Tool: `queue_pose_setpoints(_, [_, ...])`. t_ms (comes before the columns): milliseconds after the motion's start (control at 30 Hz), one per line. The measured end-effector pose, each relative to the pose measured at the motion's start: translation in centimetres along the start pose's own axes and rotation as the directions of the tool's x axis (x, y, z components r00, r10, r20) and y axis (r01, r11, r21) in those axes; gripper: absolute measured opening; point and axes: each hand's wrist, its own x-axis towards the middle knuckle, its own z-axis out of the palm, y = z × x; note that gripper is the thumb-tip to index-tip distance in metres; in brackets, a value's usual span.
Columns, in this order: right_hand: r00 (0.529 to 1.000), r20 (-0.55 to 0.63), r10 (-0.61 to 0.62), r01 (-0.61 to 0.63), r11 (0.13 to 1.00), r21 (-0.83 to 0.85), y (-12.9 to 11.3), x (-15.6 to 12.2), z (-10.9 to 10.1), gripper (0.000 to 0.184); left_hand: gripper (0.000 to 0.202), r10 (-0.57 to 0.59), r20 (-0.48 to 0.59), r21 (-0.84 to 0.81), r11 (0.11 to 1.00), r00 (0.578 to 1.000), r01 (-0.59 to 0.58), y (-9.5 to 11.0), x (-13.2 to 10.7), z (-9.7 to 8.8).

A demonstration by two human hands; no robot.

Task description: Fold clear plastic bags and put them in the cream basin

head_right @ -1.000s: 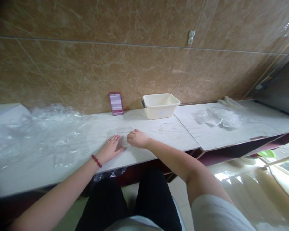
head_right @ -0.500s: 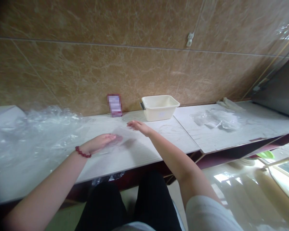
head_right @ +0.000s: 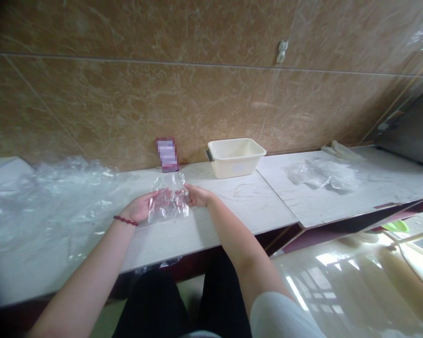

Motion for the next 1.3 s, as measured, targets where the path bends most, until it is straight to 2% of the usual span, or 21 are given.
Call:
queue_pose_setpoints(67, [0.999,0.031,-0.017,0.019,0.999,-0.046,0.6,0.1,-0.2,0.027,0.032,-0.011,-0.008,0.007,1.000,1.000,0.011,-0.5,0.0,-0.4])
queue_pose_setpoints(100, [0.999,0.038,-0.025,0.027,0.997,-0.066,0.8,0.1,-0.3,0.024,0.033,-0.016,-0.011,0.016,1.000,1.000,0.016,-0.6,0.1,-0.5])
queue_pose_setpoints(300, [0.999,-0.030,-0.015,0.012,0.993,-0.115,1.2,0.5,-0.3,0.022,0.037,0.038,-0.025,0.053,0.998,0.999,-0.037,-1.0,0.1,-1.1])
queue_pose_setpoints(433, [0.988,-0.132,-0.086,0.066,0.986,-0.151,1.4,1.0,-0.3,0.017,0.043,0.054,-0.046,0.039,0.998,0.998,-0.052,-1.2,0.3,-1.3])
queue_pose_setpoints(600, [0.960,-0.228,-0.160,0.117,0.974,-0.193,1.3,1.2,-0.3,0.012,0.044,0.085,-0.021,-0.031,0.996,0.996,-0.085,-1.4,0.4,-1.4])
queue_pose_setpoints(800, [0.952,-0.243,-0.186,0.137,0.969,-0.204,1.4,1.2,-0.5,0.012,0.040,0.090,0.027,-0.075,0.993,0.996,-0.088,-1.0,0.1,-1.2])
queue_pose_setpoints(1167, [0.950,-0.271,-0.154,0.104,0.976,-0.190,1.4,1.4,-0.5,0.011,0.035,0.076,-0.015,0.003,0.997,0.997,-0.076,-1.4,0.5,-2.1])
queue_pose_setpoints(1300, [0.943,-0.271,-0.193,0.139,0.969,-0.207,1.4,1.4,-0.5,0.010,0.035,0.085,0.003,0.006,0.996,0.996,-0.085,-1.4,0.5,-2.2])
